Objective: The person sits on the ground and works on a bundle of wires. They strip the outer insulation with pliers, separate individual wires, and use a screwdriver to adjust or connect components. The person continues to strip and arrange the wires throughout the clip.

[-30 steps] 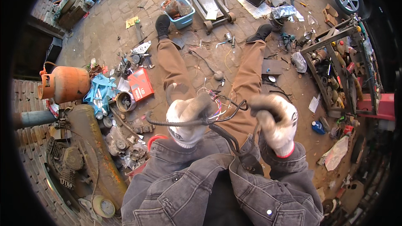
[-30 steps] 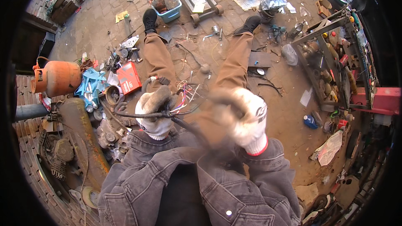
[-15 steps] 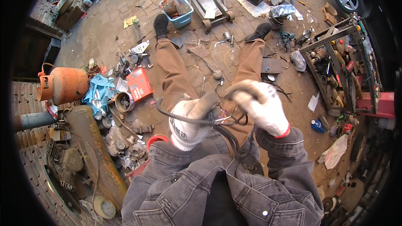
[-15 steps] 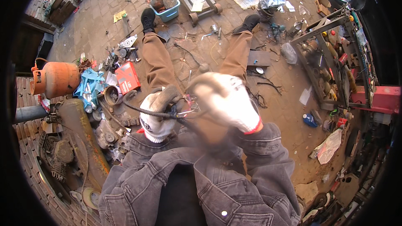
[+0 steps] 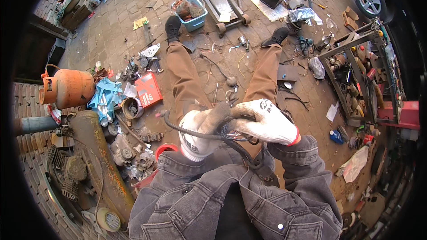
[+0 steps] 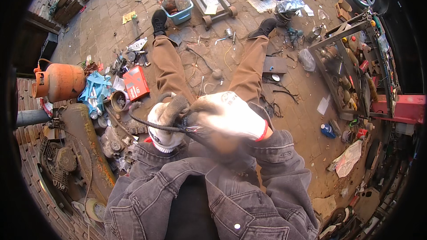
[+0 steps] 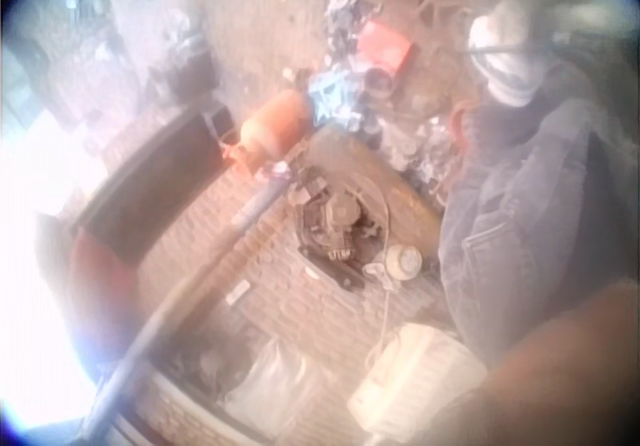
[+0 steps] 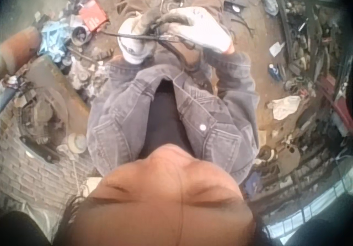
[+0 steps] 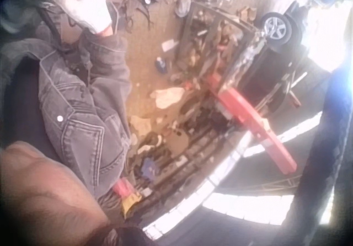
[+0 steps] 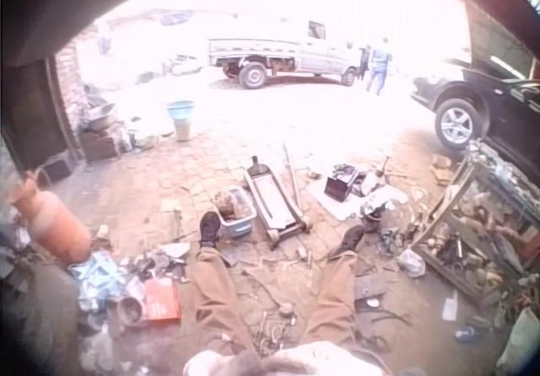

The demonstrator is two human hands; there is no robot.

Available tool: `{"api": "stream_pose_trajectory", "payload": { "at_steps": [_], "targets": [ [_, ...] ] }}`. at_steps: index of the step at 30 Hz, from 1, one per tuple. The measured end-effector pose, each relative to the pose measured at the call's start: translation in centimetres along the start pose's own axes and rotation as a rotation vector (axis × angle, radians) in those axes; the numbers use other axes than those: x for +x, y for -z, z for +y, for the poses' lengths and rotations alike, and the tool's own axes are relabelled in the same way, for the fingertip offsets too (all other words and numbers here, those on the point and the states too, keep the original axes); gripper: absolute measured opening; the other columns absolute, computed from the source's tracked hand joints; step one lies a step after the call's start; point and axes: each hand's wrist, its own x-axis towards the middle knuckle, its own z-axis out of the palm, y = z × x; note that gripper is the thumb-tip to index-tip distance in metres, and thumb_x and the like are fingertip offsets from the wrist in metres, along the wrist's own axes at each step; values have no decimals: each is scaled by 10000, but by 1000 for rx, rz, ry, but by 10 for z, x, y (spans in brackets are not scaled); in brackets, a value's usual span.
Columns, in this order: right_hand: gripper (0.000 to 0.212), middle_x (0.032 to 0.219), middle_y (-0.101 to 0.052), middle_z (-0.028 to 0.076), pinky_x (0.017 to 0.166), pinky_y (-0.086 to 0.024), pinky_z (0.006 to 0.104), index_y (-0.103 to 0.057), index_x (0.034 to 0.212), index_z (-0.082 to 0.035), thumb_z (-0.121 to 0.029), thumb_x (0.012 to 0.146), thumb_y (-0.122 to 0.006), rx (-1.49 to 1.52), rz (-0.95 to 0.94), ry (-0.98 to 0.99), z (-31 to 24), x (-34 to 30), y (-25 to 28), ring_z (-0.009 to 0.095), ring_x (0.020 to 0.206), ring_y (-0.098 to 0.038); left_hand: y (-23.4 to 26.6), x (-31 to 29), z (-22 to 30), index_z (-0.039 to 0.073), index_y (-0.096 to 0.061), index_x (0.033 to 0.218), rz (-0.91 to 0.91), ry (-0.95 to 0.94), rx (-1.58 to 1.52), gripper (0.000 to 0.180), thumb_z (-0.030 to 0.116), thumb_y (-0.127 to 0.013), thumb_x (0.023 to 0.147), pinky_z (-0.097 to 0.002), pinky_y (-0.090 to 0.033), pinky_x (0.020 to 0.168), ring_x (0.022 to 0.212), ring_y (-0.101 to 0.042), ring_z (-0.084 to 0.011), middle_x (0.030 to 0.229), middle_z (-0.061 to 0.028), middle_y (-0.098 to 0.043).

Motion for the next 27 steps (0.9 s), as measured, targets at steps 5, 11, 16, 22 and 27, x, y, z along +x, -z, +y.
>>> {"api": "stream_pose_trajectory", "payload": {
  "at_steps": [5,11,16,22,27],
  "targets": [
    [226,937,-728,114,709,-553,277,-711,1086,27,-41,885,-633,31,365,163,-7,-8,0,168,796,-704,-3,9,2,51,-611,1301,-182,134,16,548,90,-781,782,-401,-518,525,609,-676,-321,770,-94,-703],
    [215,970,-731,97,758,-557,275,-693,1102,43,-67,929,-631,395,467,-50,-13,-14,-2,136,859,-695,-7,6,5,17,-623,1293,-314,388,-241,433,128,-707,884,-371,-561,782,926,-716,-338,1042,-208,-717],
    [206,923,-731,62,689,-521,259,-727,1062,19,-54,910,-609,132,346,151,-12,-16,-20,123,783,-658,-18,-1,2,-20,-609,1315,-172,876,-594,388,30,-654,933,-290,-571,796,956,-691,-168,1150,-132,-708],
    [237,940,-707,60,718,-490,263,-712,1094,16,-148,941,-637,507,343,36,4,-27,-25,107,802,-619,-12,2,5,12,-490,1454,-175,944,-988,571,67,-705,928,-245,-541,755,943,-649,-123,1235,-91,-657],
    [296,1074,-715,99,882,-520,304,-691,1120,25,-212,952,-634,670,377,-80,16,-28,-28,165,979,-659,-8,-2,9,14,-512,1448,-187,850,-1104,477,144,-599,998,-231,-473,724,836,-545,-56,1056,-44,-649]
  ]
}}
